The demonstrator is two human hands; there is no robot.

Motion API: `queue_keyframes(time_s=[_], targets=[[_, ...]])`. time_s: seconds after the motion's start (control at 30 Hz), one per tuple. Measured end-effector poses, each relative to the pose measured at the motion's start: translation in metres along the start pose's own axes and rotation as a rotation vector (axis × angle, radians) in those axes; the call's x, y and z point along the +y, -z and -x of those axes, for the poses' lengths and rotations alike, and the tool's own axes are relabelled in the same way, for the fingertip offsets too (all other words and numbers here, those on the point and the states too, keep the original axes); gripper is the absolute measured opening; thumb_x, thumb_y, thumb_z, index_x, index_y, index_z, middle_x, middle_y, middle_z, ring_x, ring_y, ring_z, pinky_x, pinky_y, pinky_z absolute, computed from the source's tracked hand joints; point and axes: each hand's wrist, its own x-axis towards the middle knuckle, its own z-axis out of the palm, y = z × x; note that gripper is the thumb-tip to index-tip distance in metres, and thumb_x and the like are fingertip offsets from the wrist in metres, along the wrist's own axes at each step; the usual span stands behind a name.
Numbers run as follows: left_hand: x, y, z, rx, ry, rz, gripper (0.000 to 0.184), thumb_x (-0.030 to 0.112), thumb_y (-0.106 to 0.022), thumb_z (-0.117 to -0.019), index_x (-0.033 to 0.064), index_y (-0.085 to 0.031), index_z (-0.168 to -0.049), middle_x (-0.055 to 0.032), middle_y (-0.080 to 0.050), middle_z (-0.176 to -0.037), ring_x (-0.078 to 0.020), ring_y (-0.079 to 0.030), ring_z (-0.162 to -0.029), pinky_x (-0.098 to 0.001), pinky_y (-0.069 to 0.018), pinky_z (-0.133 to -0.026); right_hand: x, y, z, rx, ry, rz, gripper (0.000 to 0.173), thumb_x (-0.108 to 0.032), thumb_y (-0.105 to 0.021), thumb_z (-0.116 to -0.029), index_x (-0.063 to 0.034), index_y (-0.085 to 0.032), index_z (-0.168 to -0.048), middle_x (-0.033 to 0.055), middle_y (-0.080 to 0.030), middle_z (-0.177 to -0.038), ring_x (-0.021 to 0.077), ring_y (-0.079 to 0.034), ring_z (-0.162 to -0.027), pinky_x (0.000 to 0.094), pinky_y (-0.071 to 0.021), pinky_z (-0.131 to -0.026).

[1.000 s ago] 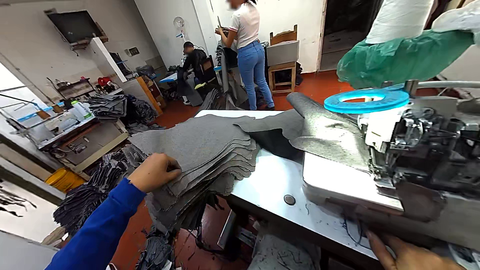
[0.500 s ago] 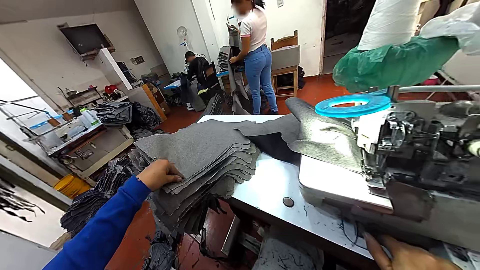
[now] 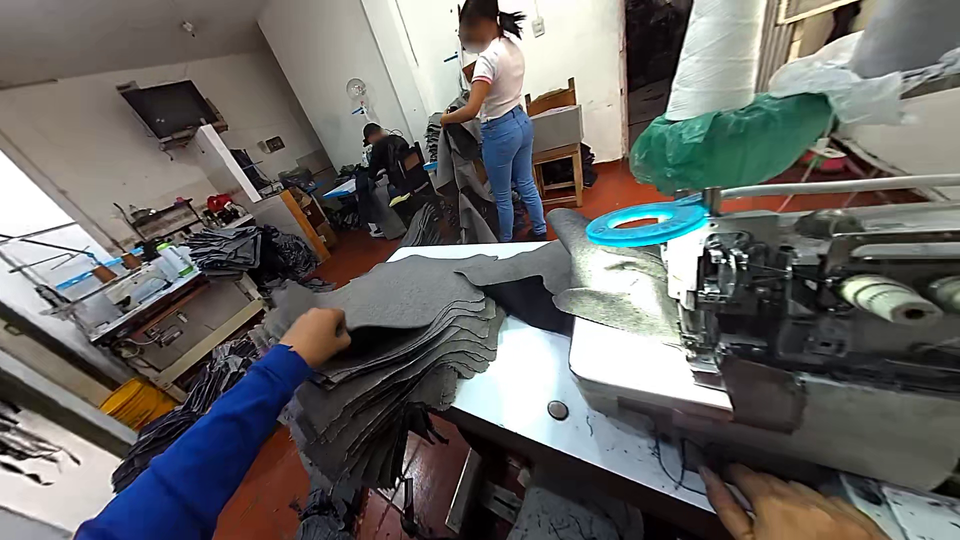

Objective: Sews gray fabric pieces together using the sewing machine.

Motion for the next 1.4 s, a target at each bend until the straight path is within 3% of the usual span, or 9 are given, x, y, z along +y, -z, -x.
queue_keyframes(time_s=[0.2,0.4,0.5,0.73,0.87,1.0,1.13,1.3,1.4], targets=[[0.103,0.035,0.074,0.066,-0.266,0.412,0.017,0.012,-0.057,-0.1016,0.0,-0.068,-0.106,-0.0081,-0.064,-0.073,-0.0186,-0.062,-0.067,-0.0405,-0.0532,-0.067,-0.02,0.006,0.03,0.366,0.198,-0.472,0.041,-0.022,-0.064,-0.0965,0.0142,-0.064,-0.115,0.0359,-0.066,-0.117,0.0516,-0.061,-0.115,0.056,-0.0432,-0.106],[0.249,0.004,0.075,-0.438,-0.49,1.25,0.013,0.007,-0.047,-0.1074,-0.0021,-0.056,-0.107,-0.0092,-0.065,-0.085,-0.0149,-0.071,-0.074,-0.0336,-0.0633,-0.074,-0.086,0.011,0.016,-0.004,0.099,-1.288,0.113,-0.068,-0.067,-0.0824,0.0104,-0.027,-0.154,0.0151,-0.054,-0.148,0.018,-0.056,-0.133,0.036,-0.0531,-0.103],[0.291,0.003,0.062,-0.404,-0.636,1.065,0.016,0.008,-0.047,-0.1083,-0.0037,-0.059,-0.109,-0.0119,-0.068,-0.092,-0.0161,-0.073,-0.079,-0.0342,-0.0639,-0.078,-0.099,0.025,-0.01,0.035,-0.218,-1.524,0.082,-0.057,-0.054,-0.0957,0.008,-0.038,-0.144,0.012,-0.062,-0.131,0.018,-0.065,-0.116,0.0367,-0.0582,-0.09],[0.274,-0.017,0.02,0.15,-1.226,-0.022,0.021,0.013,-0.063,-0.098,0.0161,-0.08,-0.11,-0.0022,-0.078,-0.102,-0.0233,-0.067,-0.1,-0.0423,-0.0494,-0.091,-0.142,0.028,-0.028,0.021,-0.645,-1.599,0.043,-0.013,-0.052,-0.1048,0.0062,-0.042,-0.142,0.0196,-0.062,-0.12,0.0219,-0.07,-0.094,0.0374,-0.0619,-0.075],[0.259,-0.022,0.028,-0.215,-1.186,0.126,0.074,0.018,-0.08,-0.0882,-0.0005,-0.045,-0.151,-0.0167,-0.044,-0.158,-0.0316,-0.035,-0.151,-0.0448,-0.0284,-0.123,-0.155,-0.002,-0.007,-0.144,-0.658,-1.753,0.041,-0.012,-0.049,-0.1057,0.0008,-0.038,-0.143,0.0159,-0.064,-0.116,0.0224,-0.071,-0.091,0.039,-0.0608,-0.071],[0.247,-0.049,0.044,-0.212,-1.088,0.176,0.092,0.059,-0.07,-0.0871,0.0261,-0.031,-0.163,-0.0178,-0.02,-0.17,-0.0451,-0.014,-0.156,-0.0741,-0.0177,-0.116,-0.119,-0.013,0.031,0.007,-0.313,-1.77,0.055,-0.001,-0.06,-0.0896,0.0041,-0.035,-0.138,-0.0019,-0.063,-0.112,-0.0007,-0.064,-0.101,0.0226,-0.0559,-0.089],[0.26,-0.101,0.054,0.377,-1.095,0.184,0.07,0.061,-0.066,-0.0874,0.0336,-0.053,-0.15,-0.026,-0.043,-0.157,-0.0545,-0.042,-0.141,-0.0827,-0.0344,-0.1,-0.094,0.013,0.022,0.035,-0.256,-1.825,0.056,-0.037,-0.07,-0.0913,-0.0014,-0.049,-0.128,-0.0018,-0.071,-0.108,0.0055,-0.069,-0.102,0.0298,-0.0578,-0.093],[0.252,-0.116,0.02,0.583,-1.164,0.364,0.045,0.033,-0.04,-0.1043,0.023,-0.064,-0.141,-0.0081,-0.059,-0.147,-0.033,-0.054,-0.138,-0.0598,-0.044,-0.11,-0.111,0.0,0.027,0.09,-0.53,-1.351,0.018,-0.005,-0.061,-0.0992,0.0095,-0.064,-0.109,0.0112,-0.069,-0.091,0.0089,-0.066,-0.084,0.0285,-0.0555,-0.081],[0.226,-0.133,0.006,0.495,-1.132,0.515,0.058,0.043,-0.037,-0.1077,0.0007,-0.059,-0.141,-0.024,-0.056,-0.146,-0.0454,-0.047,-0.141,-0.0606,-0.0344,-0.116,-0.097,0.0,0.057,0.026,-0.247,-1.07,0.018,0.001,-0.059,-0.0965,0.0161,-0.069,-0.098,0.0238,-0.07,-0.085,0.0261,-0.069,-0.082,0.0415,-0.0542,-0.081]])
